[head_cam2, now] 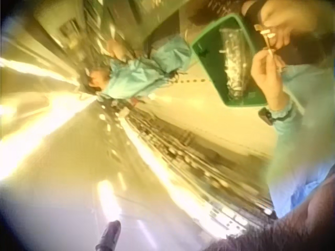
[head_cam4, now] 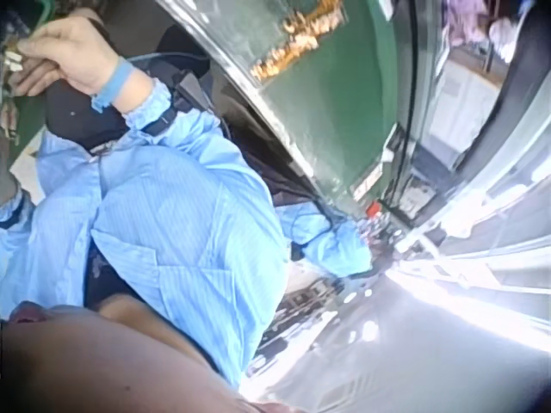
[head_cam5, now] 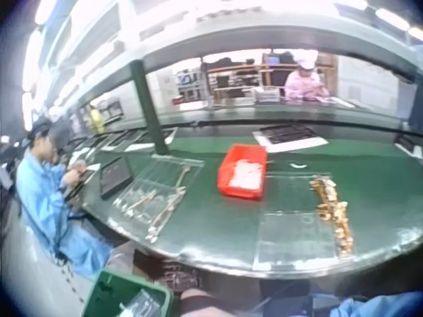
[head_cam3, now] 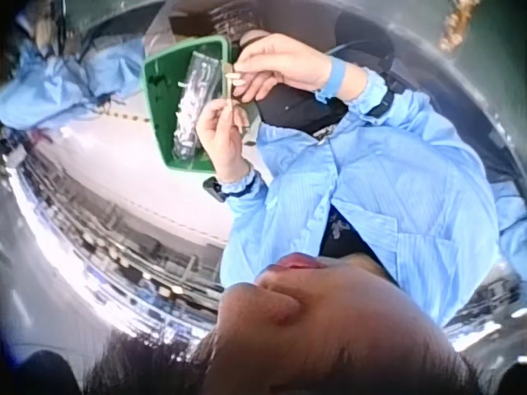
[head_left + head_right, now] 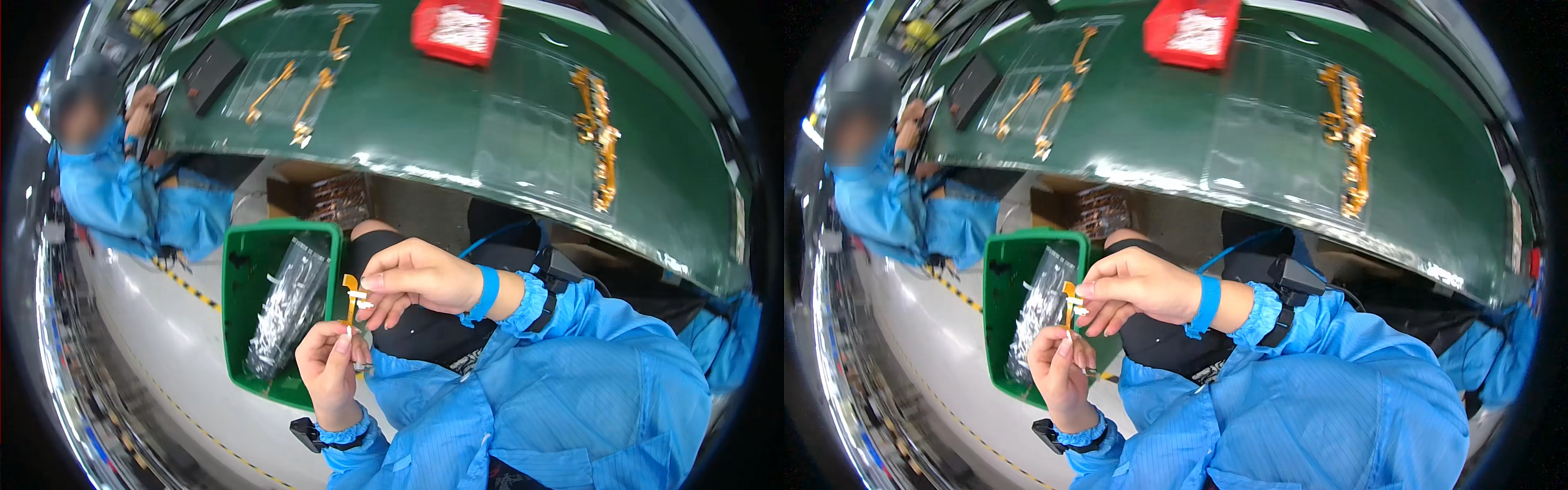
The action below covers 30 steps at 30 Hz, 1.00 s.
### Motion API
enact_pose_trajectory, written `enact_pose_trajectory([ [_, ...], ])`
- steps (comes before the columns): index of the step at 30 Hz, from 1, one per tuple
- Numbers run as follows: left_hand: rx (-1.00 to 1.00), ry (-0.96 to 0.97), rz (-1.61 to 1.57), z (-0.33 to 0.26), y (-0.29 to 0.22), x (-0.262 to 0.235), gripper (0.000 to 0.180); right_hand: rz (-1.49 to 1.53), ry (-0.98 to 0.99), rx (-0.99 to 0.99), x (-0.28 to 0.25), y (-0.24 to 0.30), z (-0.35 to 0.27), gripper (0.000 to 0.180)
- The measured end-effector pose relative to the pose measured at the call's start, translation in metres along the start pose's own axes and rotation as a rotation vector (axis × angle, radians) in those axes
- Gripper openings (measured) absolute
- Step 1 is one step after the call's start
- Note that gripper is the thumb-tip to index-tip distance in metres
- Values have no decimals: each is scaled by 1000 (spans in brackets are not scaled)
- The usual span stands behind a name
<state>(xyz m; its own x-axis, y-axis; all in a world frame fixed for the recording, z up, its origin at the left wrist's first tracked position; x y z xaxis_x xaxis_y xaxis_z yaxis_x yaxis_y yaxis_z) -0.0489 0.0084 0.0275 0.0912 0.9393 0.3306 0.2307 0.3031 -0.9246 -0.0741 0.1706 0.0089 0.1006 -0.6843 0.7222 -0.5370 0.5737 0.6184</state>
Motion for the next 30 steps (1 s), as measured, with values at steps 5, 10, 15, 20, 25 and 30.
enact_pose_trajectory([
  [5,-86,-129,4,-22,-4,-50,11,-13,261,323,31,-44,41,27],
  [10,-117,-201,-70,-39,-6,-90,14,-73,308,385,52,-66,56,26],
  [15,510,-617,962,-32,-32,-98,11,-582,273,44,69,-66,79,25],
  [20,476,-498,697,-11,-12,-100,14,-884,306,-193,75,-67,89,21],
  [25,436,-489,749,-5,-7,-109,12,-916,309,-168,73,-70,97,25],
  [30,465,-434,734,-5,-6,-109,10,-972,356,-157,76,-70,102,25],
])
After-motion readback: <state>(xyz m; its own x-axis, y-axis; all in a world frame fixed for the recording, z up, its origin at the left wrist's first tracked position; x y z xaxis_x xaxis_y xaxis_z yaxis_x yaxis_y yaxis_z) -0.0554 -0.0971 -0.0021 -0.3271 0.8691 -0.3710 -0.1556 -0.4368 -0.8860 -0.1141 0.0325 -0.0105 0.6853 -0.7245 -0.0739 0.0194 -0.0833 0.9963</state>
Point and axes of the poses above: each hand's wrist, its own z-axis towards the middle knuckle, its own x-axis out of the palm, y = z × x, the point moved 6 cm from there along z, towards the middle knuckle, and after that the axes turned 8 degrees about -y, right-handed, at the moved point
